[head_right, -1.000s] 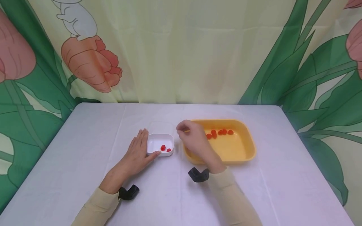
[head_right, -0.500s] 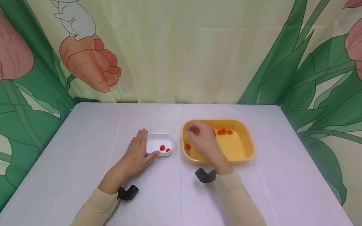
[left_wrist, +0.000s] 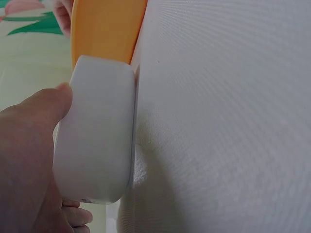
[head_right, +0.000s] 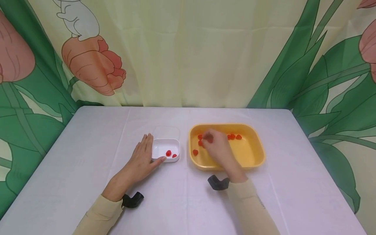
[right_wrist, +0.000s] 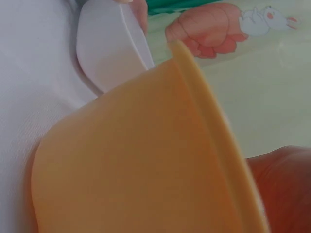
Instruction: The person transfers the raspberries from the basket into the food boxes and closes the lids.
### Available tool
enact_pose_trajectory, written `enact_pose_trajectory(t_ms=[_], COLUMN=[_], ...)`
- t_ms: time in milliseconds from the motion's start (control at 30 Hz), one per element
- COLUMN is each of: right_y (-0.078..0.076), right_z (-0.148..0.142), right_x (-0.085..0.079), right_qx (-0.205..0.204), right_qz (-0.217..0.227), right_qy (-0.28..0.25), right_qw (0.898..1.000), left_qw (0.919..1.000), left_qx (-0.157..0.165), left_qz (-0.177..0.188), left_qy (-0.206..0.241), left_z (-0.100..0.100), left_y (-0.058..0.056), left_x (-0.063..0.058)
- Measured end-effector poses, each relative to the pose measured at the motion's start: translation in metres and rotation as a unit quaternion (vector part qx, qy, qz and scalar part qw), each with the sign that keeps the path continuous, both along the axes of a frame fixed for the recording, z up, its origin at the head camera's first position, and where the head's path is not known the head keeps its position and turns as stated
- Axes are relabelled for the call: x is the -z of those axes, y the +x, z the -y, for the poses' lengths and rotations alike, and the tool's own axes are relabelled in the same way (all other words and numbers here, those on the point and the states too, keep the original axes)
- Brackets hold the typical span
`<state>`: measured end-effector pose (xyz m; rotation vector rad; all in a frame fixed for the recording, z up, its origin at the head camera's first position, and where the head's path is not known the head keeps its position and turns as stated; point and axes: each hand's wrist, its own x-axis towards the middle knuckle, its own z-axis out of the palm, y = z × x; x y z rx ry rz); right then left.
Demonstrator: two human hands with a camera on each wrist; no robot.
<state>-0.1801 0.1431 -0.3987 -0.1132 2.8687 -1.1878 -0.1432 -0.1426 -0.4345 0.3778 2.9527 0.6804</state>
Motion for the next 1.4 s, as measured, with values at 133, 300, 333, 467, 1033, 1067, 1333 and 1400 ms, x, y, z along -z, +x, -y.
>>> enact_pose_trajectory(t_ms=[133, 300, 333, 467, 1033, 1067, 1333, 1400], right_y=[-0.001, -0.0023, -0.0027, -0.0032, -0.0026, -0.0025, -0.0027, -0.0029], right_z=[-0.0004, -0.0003, -0.0002, -0.0004, 0.0004, 0.0003, 0.0014, 0.0018], right_x=[0.0024, 0.005, 0.0053, 0.006, 0.0091, 0.009, 0.0085, 0.0093], right_qx=[-0.002, -0.008, -0.009, -0.015, -0.041, -0.043, -0.053, -0.055], right_qz=[0.021, 0.035, 0.037, 0.044, 0.047, 0.047, 0.052, 0.053], right_qy=[0.017, 0.03, 0.034, 0.042, 0.064, 0.065, 0.074, 0.076], right_qw=[1.0, 0.999, 0.999, 0.998, 0.996, 0.996, 0.995, 0.994], left_qw=[1.0, 1.0, 1.0, 1.0, 1.0, 1.0, 1.0, 1.0], left_qx=[0.0, -0.001, -0.001, 0.002, 0.003, 0.003, 0.002, 0.001], left_qz=[-0.001, 0.003, 0.003, 0.0, -0.004, -0.005, -0.001, -0.002], left_qy=[0.002, 0.004, 0.005, 0.006, 0.007, 0.006, 0.001, 0.003], left_z=[0.0002, 0.0002, 0.0002, 0.0001, -0.0001, -0.0002, -0.0003, 0.0001], left_y=[0.0003, 0.0002, 0.0002, -0.0003, -0.0004, -0.0005, -0.0014, -0.001], left_x=[-0.0002, -0.0005, -0.0006, 0.0, 0.0012, 0.001, 0.0013, 0.0018])
